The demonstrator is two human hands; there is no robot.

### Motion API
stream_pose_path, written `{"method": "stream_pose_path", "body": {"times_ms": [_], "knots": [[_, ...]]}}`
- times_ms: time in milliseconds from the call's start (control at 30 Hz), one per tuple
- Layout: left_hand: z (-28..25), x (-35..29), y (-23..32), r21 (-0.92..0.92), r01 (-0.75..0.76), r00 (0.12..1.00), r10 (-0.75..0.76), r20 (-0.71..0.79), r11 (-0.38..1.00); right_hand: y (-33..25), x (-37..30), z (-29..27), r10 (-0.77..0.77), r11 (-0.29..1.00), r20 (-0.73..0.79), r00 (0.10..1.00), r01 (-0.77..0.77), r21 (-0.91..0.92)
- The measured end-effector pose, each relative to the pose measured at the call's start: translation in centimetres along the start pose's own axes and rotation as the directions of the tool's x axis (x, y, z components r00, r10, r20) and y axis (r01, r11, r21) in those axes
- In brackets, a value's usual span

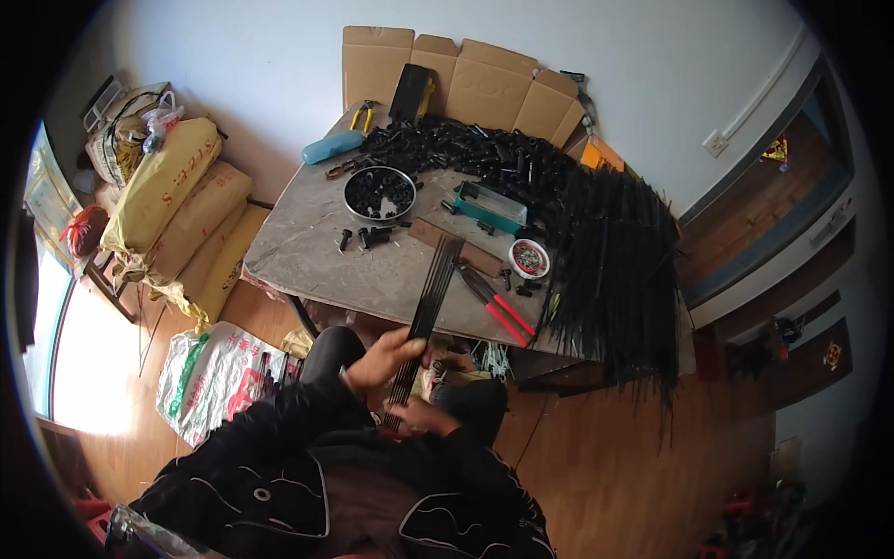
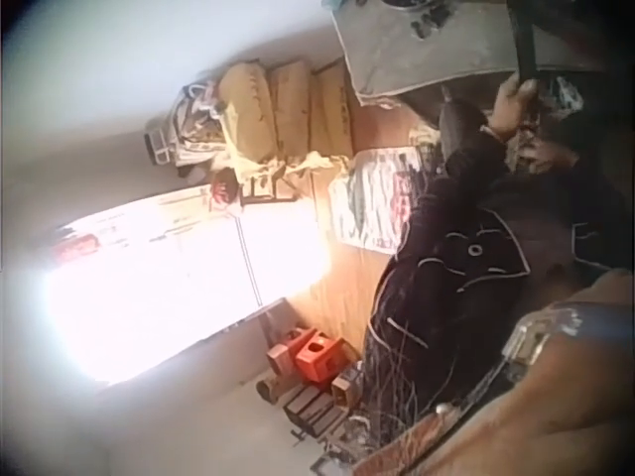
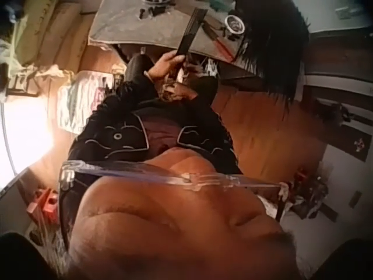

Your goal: Assembling electrical wire harnesses by attaching connectors and trimming wire ends.

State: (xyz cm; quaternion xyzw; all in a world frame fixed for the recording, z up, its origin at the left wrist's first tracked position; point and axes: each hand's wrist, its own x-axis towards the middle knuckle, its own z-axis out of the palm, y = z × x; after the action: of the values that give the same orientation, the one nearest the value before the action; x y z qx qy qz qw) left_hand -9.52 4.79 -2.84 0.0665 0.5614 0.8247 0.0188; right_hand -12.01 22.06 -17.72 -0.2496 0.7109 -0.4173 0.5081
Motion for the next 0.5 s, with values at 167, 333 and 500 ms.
{"method": "stream_pose_path", "body": {"times_ms": [167,333,500], "knots": [[-0.3,-6.6,-1.8,-0.047,0.059,0.985,-0.066,-0.161,0.997,-1.1,-1.9,4.7,-0.100,0.981,0.088,0.991,0.113,-0.158],[0.9,-8.3,0.4,-0.042,0.132,0.978,-0.137,-0.157,0.990,-0.4,-2.0,4.8,-0.060,0.952,0.320,0.945,0.151,-0.268],[1.9,-5.0,3.3,-0.050,0.044,0.989,-0.051,-0.141,0.998,-1.2,-3.4,5.4,0.007,0.947,0.293,0.956,0.087,-0.308]]}}
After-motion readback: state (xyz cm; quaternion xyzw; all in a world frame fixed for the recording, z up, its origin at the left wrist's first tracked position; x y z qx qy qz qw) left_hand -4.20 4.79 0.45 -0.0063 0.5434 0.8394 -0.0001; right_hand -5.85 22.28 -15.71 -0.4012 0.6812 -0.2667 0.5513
